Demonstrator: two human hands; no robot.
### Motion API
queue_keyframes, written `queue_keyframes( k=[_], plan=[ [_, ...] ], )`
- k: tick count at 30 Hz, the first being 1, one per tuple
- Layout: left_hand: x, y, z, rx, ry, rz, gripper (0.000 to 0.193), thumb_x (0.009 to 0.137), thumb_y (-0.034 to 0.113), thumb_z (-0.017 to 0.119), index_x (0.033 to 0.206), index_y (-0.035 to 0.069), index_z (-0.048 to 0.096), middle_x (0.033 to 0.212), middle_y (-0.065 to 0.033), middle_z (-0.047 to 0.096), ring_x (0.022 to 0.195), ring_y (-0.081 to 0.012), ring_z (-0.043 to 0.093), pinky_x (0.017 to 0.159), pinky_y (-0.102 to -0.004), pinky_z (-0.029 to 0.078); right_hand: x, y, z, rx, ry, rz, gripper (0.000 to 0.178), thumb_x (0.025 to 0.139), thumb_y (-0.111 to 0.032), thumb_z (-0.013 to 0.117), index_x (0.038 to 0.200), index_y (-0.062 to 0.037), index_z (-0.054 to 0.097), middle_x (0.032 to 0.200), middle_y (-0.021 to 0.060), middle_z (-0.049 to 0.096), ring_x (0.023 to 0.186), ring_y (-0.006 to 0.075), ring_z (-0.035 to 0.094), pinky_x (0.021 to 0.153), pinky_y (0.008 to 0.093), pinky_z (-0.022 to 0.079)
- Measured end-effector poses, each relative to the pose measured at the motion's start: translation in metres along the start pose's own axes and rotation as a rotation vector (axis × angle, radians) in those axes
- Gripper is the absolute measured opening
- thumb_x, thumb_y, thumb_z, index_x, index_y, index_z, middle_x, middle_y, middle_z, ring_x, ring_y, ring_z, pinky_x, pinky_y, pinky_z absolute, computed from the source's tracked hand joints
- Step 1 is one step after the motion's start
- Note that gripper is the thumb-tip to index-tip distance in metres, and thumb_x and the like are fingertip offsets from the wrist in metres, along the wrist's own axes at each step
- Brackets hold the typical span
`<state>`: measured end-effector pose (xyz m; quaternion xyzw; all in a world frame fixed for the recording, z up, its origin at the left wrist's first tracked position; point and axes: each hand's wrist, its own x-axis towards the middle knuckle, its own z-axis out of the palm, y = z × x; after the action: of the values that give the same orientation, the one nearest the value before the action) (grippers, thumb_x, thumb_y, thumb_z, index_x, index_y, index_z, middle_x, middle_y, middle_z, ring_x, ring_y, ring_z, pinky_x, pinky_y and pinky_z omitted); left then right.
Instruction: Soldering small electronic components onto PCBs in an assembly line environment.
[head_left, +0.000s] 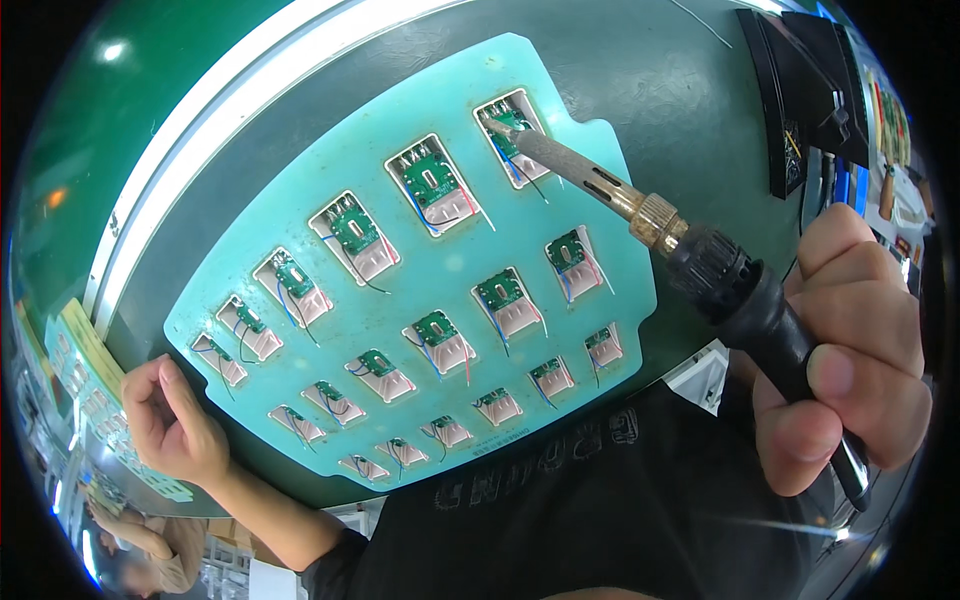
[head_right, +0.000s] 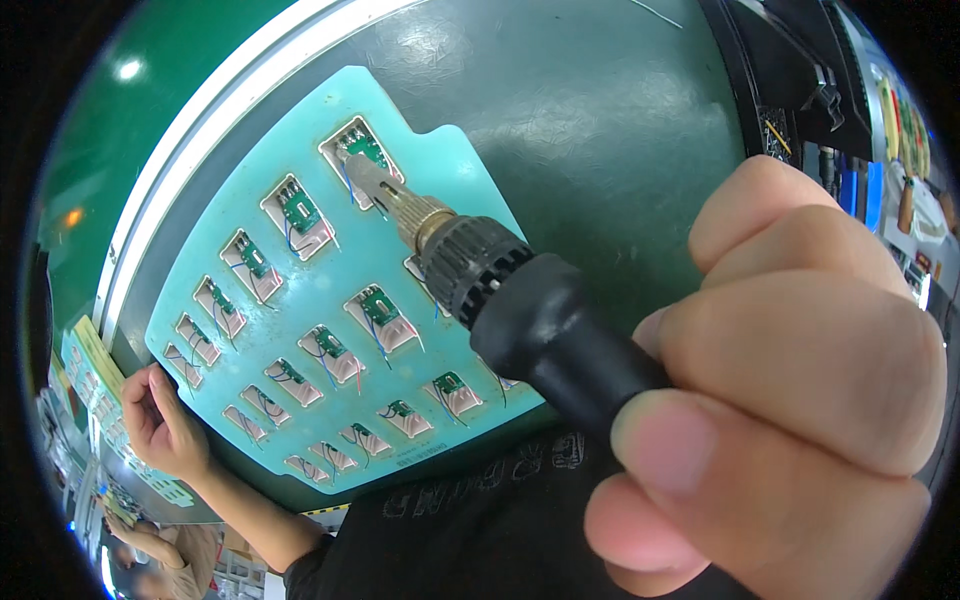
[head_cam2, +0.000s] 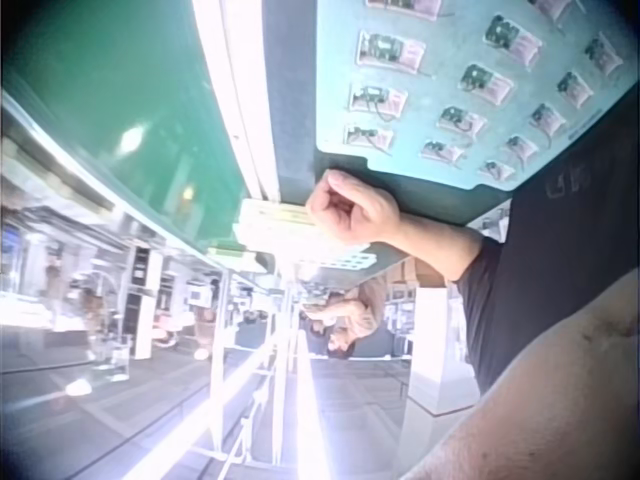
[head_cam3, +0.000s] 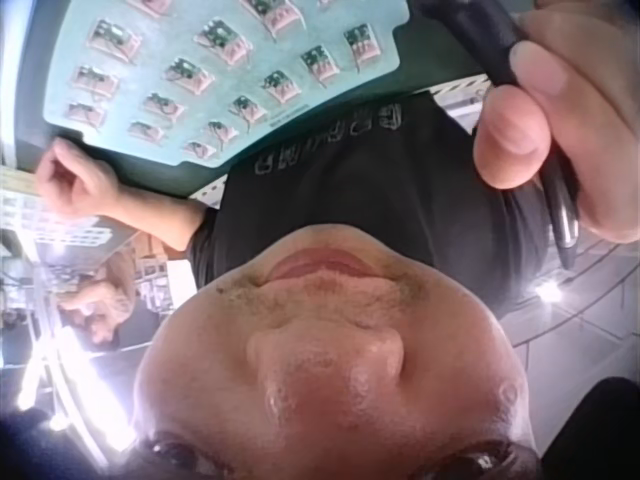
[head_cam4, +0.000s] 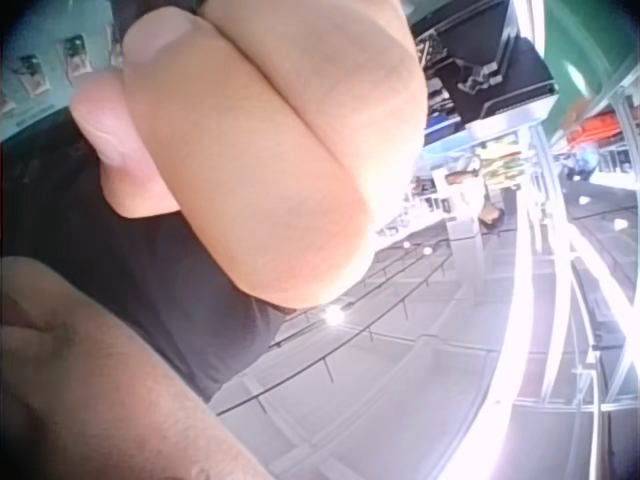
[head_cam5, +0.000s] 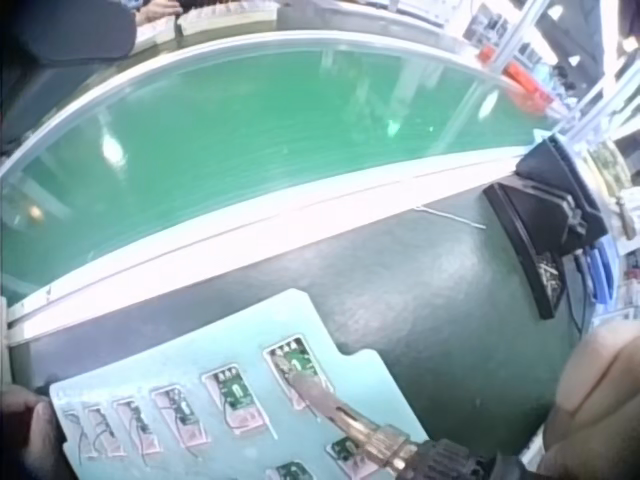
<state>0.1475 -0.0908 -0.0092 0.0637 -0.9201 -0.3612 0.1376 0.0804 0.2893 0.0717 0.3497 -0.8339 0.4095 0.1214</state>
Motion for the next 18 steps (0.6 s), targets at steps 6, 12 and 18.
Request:
queue_keyframes(
  k=[6, 12, 18],
  plan=[
    [-0.002, 0.001, -0.001, -0.001, -0.005, -0.008, 0.003, 0.086, -0.002, 0.056, 0.086, -0.004, 0.057, 0.079, -0.0024, 0.052, 0.065, -0.0063, 0.043, 0.057, -0.0173, 0.034, 0.001, 0.001, -0.005, 0.012, -0.059, -0.014, 0.026, 0.089, -0.030, 0.055, 0.091, -0.0051, 0.047, 0.066, 0.0079, 0.043, 0.049, 0.0131, 0.033, 0.045, 0.0295, 0.027],
    [0.002, 0.002, -0.001, -0.011, -0.016, 0.014, 0.003, 0.087, -0.002, 0.056, 0.087, -0.004, 0.057, 0.079, -0.0031, 0.053, 0.067, -0.0068, 0.045, 0.059, -0.0176, 0.036, 0.002, 0.003, -0.004, 0.082, 0.009, -0.019, 0.026, 0.089, -0.029, 0.054, 0.092, -0.0048, 0.047, 0.066, 0.0081, 0.043, 0.049, 0.0131, 0.033, 0.045, 0.0296, 0.026],
    [0.003, 0.001, -0.001, 0.009, -0.008, 0.012, 0.004, 0.087, -0.001, 0.056, 0.088, -0.004, 0.058, 0.082, -0.0037, 0.056, 0.070, -0.0068, 0.048, 0.062, -0.0171, 0.038, -0.013, 0.005, -0.012, 0.148, 0.166, -0.014, 0.023, 0.088, -0.025, 0.049, 0.093, -0.0028, 0.048, 0.066, 0.0110, 0.043, 0.049, 0.0143, 0.033, 0.046, 0.0303, 0.026]
  ],
)
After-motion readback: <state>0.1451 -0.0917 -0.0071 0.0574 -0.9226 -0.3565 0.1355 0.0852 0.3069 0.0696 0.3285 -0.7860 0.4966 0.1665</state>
